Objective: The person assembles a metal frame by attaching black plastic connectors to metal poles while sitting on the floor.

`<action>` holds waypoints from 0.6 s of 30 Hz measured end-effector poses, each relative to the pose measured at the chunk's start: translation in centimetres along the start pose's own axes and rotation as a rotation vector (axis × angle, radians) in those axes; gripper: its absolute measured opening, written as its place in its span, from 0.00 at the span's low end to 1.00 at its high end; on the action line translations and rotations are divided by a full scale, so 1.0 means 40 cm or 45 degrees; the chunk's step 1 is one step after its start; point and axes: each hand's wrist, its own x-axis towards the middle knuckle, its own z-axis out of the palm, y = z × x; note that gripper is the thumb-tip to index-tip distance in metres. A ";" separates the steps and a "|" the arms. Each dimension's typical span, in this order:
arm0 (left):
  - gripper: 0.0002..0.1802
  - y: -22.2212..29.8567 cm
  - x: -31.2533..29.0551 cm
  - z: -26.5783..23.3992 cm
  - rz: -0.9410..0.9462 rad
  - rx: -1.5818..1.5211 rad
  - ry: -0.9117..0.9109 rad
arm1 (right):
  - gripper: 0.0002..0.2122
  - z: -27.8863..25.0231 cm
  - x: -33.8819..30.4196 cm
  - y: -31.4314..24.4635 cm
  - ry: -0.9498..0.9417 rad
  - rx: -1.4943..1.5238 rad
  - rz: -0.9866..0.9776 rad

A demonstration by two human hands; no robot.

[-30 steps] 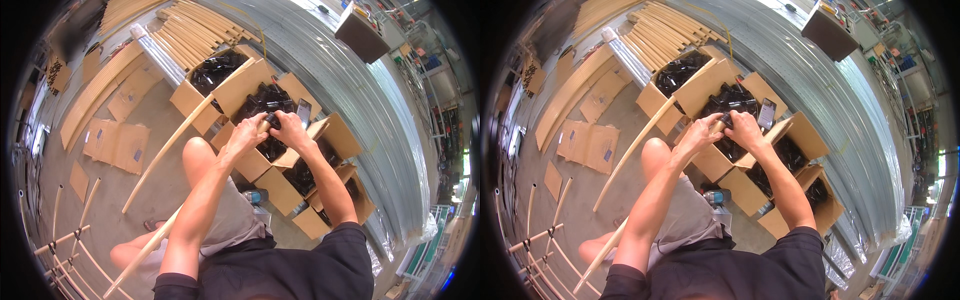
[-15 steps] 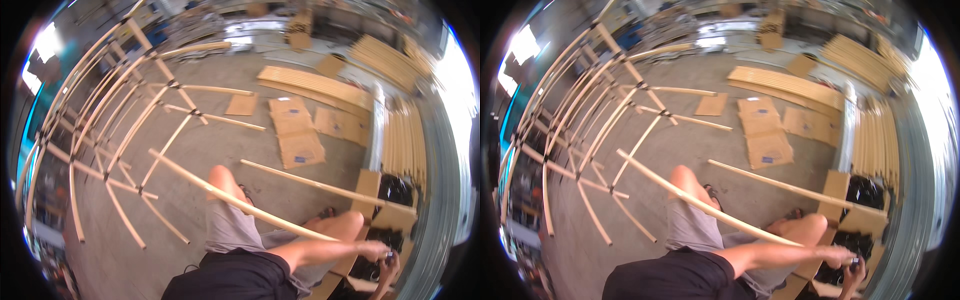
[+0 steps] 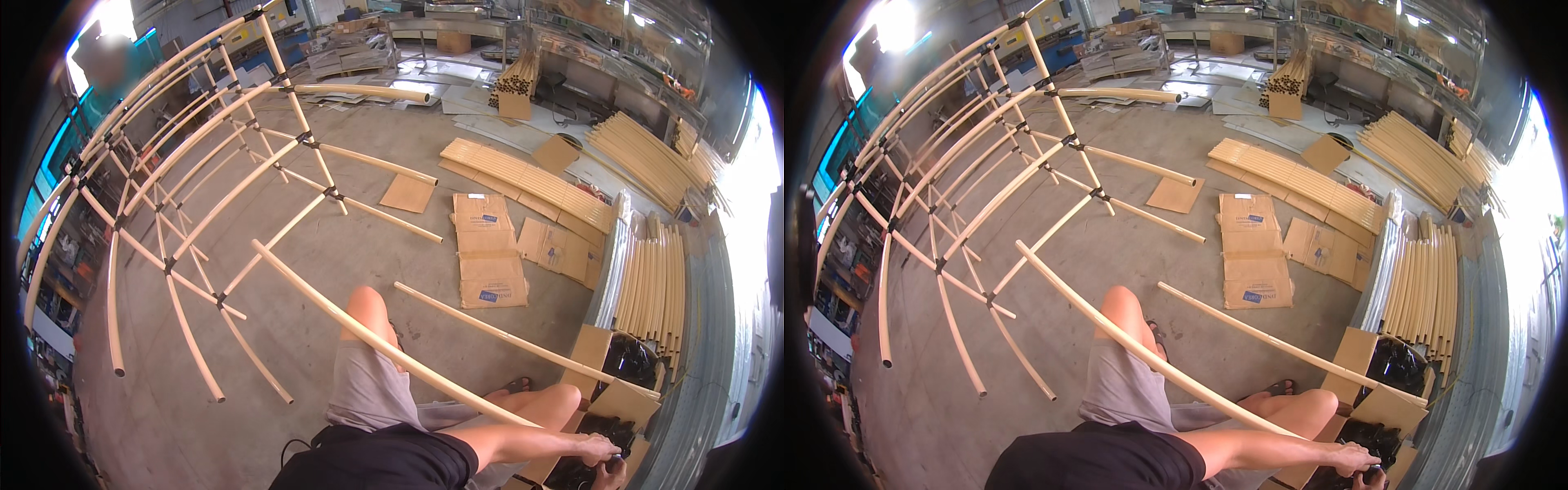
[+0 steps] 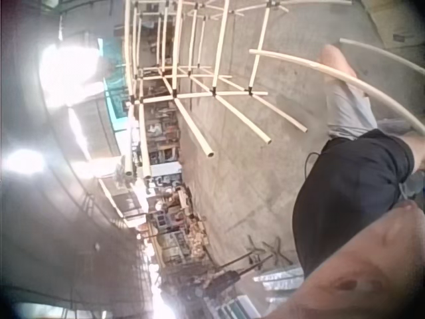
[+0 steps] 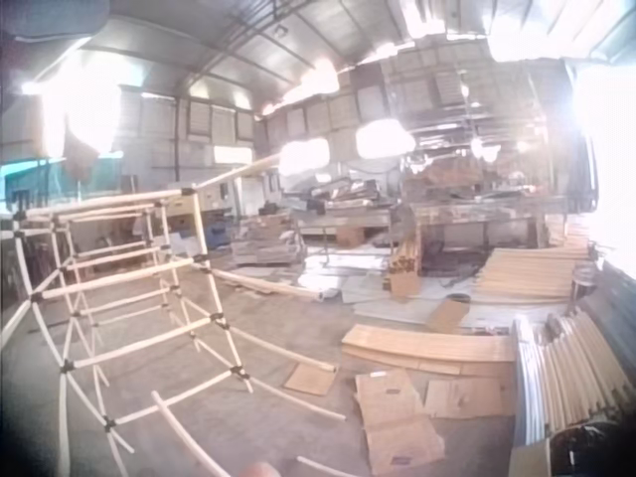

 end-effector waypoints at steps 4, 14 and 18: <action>0.41 -0.009 0.005 0.031 -0.067 -0.015 0.025 | 0.14 0.011 -0.023 0.007 0.024 -0.055 -0.037; 0.36 0.033 -0.015 0.031 -0.114 -0.176 0.165 | 0.16 0.008 -0.033 0.064 0.019 0.083 0.153; 0.40 0.035 -0.031 -0.021 -0.194 -0.045 -0.065 | 0.13 0.036 -0.019 0.020 0.056 -0.162 -0.070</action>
